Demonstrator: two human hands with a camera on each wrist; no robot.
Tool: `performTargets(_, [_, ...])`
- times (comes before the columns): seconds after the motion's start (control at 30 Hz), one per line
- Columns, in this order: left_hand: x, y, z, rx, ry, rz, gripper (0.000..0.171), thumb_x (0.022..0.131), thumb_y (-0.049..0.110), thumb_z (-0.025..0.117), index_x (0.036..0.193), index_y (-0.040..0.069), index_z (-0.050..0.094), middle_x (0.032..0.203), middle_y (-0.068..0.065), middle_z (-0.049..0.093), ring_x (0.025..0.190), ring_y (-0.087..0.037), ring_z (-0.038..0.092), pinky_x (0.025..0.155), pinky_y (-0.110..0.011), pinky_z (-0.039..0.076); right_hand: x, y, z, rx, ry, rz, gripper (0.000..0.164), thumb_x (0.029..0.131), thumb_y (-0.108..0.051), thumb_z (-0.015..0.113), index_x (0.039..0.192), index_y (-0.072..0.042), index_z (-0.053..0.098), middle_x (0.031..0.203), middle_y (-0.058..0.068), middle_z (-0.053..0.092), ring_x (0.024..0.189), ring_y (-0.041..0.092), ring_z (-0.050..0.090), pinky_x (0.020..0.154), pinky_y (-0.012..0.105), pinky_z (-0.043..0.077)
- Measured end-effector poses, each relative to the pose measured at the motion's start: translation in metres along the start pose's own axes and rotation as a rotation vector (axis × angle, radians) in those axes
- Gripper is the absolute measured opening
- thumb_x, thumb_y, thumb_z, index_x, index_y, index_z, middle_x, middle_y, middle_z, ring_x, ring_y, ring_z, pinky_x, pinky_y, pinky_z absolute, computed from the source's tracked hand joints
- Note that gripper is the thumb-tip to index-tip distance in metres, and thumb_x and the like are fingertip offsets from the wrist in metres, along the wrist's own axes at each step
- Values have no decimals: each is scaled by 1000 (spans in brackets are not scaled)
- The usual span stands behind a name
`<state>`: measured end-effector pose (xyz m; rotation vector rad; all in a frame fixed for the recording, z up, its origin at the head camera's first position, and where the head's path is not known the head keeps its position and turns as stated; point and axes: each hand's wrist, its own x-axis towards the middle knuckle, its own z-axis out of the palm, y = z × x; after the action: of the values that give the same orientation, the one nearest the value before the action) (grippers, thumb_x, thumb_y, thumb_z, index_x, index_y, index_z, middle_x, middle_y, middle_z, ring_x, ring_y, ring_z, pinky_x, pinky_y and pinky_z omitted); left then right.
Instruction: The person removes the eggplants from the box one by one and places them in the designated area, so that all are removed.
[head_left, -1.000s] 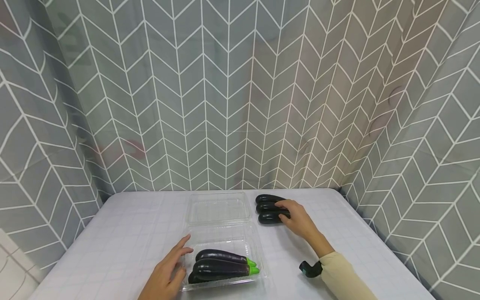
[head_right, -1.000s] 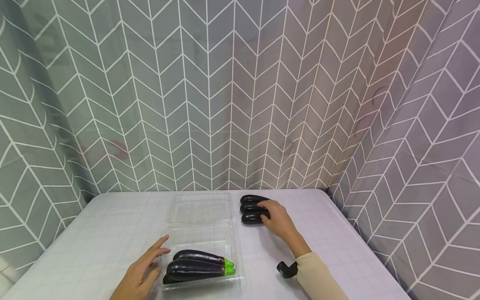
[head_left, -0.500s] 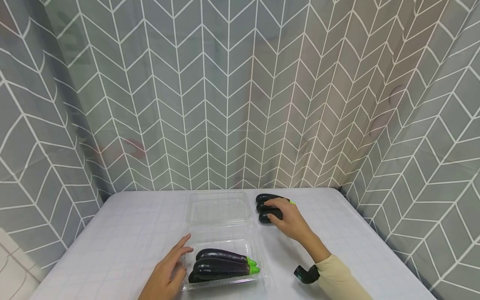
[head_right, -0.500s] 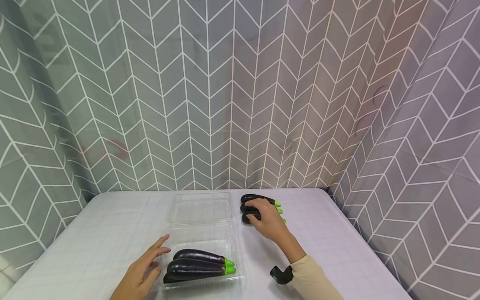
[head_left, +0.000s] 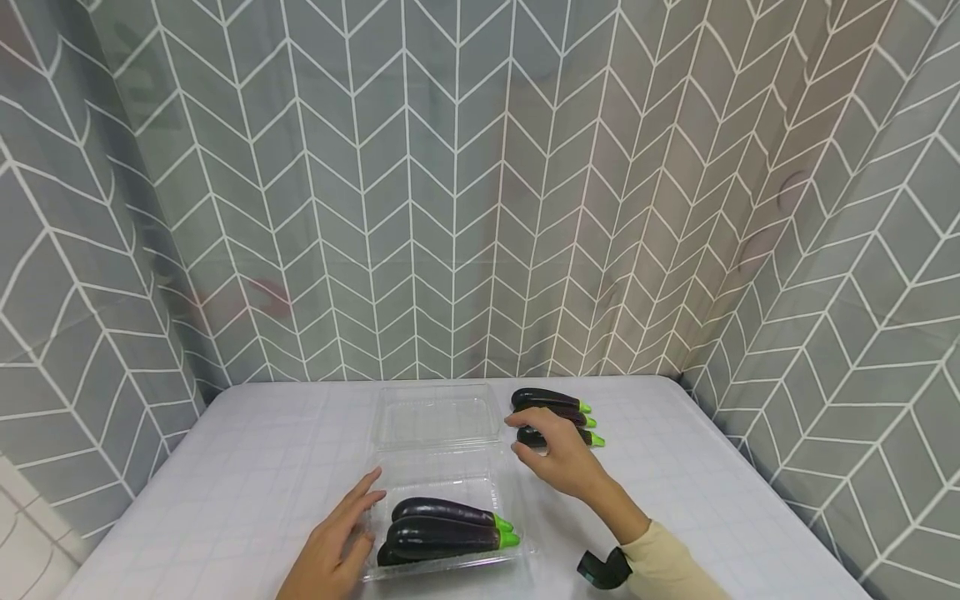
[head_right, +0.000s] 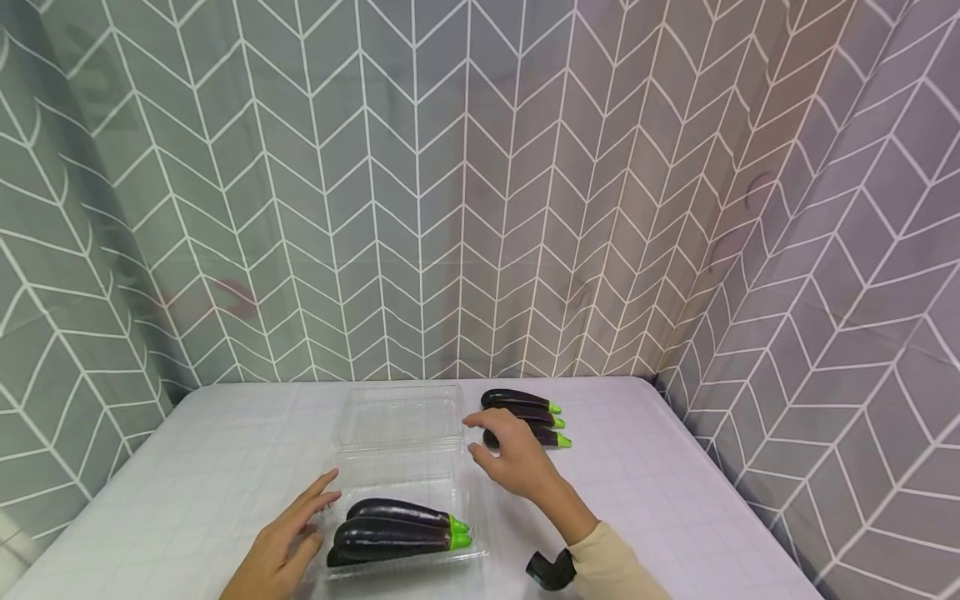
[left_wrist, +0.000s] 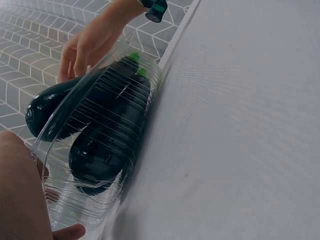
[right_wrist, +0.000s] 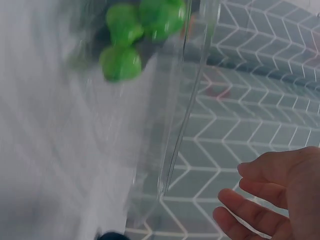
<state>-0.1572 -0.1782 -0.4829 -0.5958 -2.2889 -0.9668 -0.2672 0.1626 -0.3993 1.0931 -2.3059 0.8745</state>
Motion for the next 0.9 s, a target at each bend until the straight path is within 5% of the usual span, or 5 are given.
performTargets(0.47, [-1,-2,-1,23,-6,39,45,88,-7,71,132,1,66,153,-13,53,133,-27,56,87,-39,59,0,-35,23,140,-130,-74,34,92,-3,76,125,-5,69,124,3,71,119,21,64,97,41,54])
performTargets(0.73, [-1,-4,0,4,8,83,48,89,-7,71,136,0,64,156,-11,50,139,-18,50,99,-12,42,-3,-42,31,182,-191,-103,33,93,-6,75,126,-7,68,123,3,71,117,17,64,98,37,53])
performTargets(0.9, [-1,-3,-1,11,4,68,50,87,-7,72,135,1,64,157,-6,49,138,-20,52,95,-20,51,-5,-48,35,200,-221,-117,32,94,-8,74,126,-11,68,120,3,71,114,15,64,97,35,53])
